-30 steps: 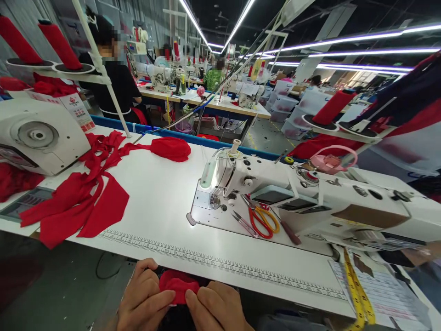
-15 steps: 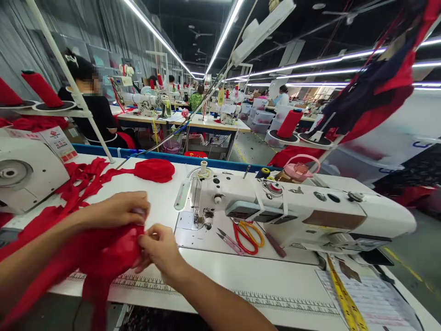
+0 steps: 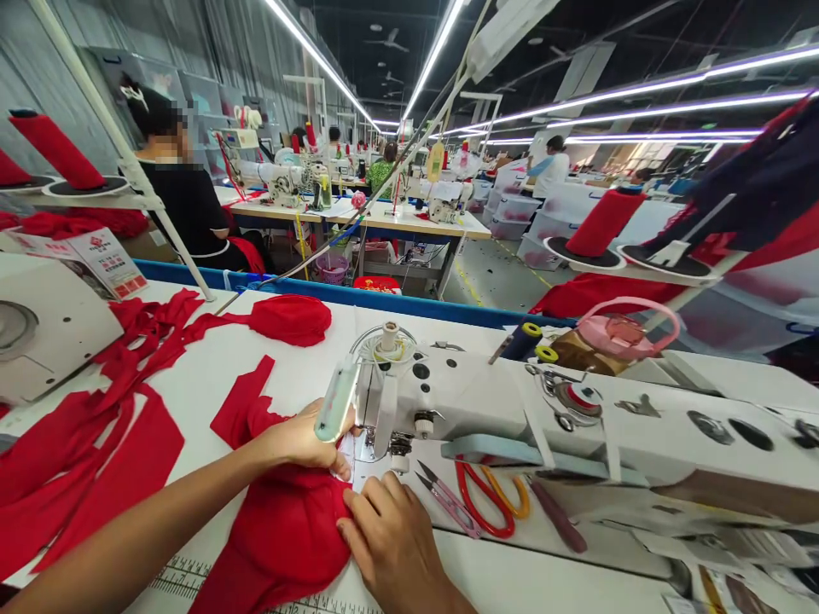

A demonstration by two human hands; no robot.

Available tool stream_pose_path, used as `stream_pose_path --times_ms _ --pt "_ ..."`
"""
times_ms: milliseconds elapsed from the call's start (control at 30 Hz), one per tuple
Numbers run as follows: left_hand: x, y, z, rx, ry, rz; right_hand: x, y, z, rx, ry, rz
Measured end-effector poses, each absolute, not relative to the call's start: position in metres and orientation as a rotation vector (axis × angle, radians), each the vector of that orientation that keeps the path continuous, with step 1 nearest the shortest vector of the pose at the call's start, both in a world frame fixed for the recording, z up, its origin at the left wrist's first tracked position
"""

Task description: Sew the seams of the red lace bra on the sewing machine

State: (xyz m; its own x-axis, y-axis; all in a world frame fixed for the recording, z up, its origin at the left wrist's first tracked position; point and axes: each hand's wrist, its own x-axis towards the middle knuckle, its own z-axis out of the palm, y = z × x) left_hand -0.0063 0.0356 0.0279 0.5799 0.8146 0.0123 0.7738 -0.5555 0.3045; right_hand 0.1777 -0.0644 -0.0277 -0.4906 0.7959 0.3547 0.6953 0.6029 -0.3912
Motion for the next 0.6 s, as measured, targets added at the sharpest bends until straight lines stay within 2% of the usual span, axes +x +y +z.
stream_pose_path --times_ms 133,267,467,600 --pt "-0.014 0.001 0.012 2.608 1.413 0.443 0.180 -0.058 -0.044 -1.024 -2.302 -0.023" --pt "-0.027 -0.033 -0.025 2.914 1.057 0.825 0.179 -0.054 -0.045 -0.981 -2.299 -0.064" --pt "-0.038 -0.038 -0.040 3.021 1.059 0.813 0.193 -0.052 -0.033 -1.009 -2.372 -0.001" --pt "-0.038 -0.037 -0.036 2.995 1.052 0.846 0.199 -0.038 -0.033 -1.121 -2.480 -0.306"
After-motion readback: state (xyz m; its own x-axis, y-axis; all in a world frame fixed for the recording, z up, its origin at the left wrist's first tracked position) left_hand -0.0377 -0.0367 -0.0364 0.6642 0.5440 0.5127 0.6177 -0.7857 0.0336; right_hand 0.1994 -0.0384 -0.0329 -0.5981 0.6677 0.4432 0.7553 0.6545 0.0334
